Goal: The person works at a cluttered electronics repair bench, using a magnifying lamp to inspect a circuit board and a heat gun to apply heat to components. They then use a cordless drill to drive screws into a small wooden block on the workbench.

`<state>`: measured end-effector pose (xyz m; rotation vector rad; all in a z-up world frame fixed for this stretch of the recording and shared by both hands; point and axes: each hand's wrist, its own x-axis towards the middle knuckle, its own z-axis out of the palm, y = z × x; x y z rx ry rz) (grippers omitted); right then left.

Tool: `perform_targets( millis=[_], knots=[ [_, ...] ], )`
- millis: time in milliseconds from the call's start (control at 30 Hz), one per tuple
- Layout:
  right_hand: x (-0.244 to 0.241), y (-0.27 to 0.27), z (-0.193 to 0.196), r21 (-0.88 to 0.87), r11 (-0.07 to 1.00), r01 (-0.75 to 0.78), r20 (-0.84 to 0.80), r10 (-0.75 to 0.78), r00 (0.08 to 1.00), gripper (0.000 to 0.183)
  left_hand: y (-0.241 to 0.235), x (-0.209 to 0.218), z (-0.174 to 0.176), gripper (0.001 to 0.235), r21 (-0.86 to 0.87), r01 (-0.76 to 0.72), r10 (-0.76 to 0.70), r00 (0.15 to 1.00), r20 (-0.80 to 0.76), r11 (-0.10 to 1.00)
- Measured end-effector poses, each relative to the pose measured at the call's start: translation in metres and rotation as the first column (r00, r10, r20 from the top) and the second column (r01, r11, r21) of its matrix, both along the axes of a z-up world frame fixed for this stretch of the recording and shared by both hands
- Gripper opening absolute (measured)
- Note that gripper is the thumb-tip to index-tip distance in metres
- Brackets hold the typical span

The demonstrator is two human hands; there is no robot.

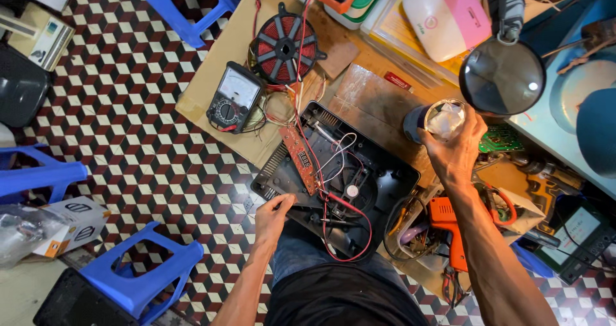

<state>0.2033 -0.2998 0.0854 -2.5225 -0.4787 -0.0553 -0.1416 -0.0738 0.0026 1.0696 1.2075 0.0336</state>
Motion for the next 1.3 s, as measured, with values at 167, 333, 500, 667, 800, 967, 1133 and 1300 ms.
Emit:
perform_targets(
  millis=[167,333,500,667,800,967,1133,1300],
  knots=[
    [-0.009,0.007,0.006,-0.052,0.992,-0.118,0.111,0.123,0.986,0.097,0.010,-0.010,-0.012,0.035,0.015,0.028,-0.029,0.999,0.032,1.000],
    [-0.073,0.049,0.040,-0.026,0.992,-0.123,0.222,0.126,0.967,0.073,0.014,-0.012,-0.020,0.031,0.018,0.057,-0.057,0.998,0.015,0.998],
    [-0.156,0.151,-0.022,0.036,0.994,-0.104,-0.610,0.104,0.786,0.046,0.011,-0.010,-0.023,0.027,0.009,0.004,-0.004,1.000,0.023,1.000],
    [-0.163,0.196,-0.071,0.094,0.987,-0.134,-0.577,0.163,0.801,0.035,0.014,-0.010,-0.020,0.026,-0.039,-0.012,0.012,1.000,-0.013,0.999],
    [-0.157,0.182,-0.052,0.005,0.994,-0.113,-0.656,0.088,0.749,0.028,0.018,-0.013,-0.024,0.025,-0.090,-0.040,0.046,0.997,0.067,0.995],
    [-0.141,0.166,0.000,0.086,0.996,-0.023,-0.742,0.079,0.666,0.024,0.030,-0.014,-0.040,0.025,-0.105,0.001,0.012,0.993,0.121,0.994],
    [-0.119,0.150,0.060,0.444,0.877,0.184,-0.771,0.269,0.577,0.021,0.043,-0.026,-0.049,0.025,-0.101,0.007,0.013,0.981,0.193,0.995],
    [-0.077,0.134,0.108,0.323,0.892,0.316,-0.708,0.006,0.706,0.024,0.065,-0.032,-0.041,0.029,-0.005,0.076,-0.074,0.984,0.159,0.997]
  ],
)
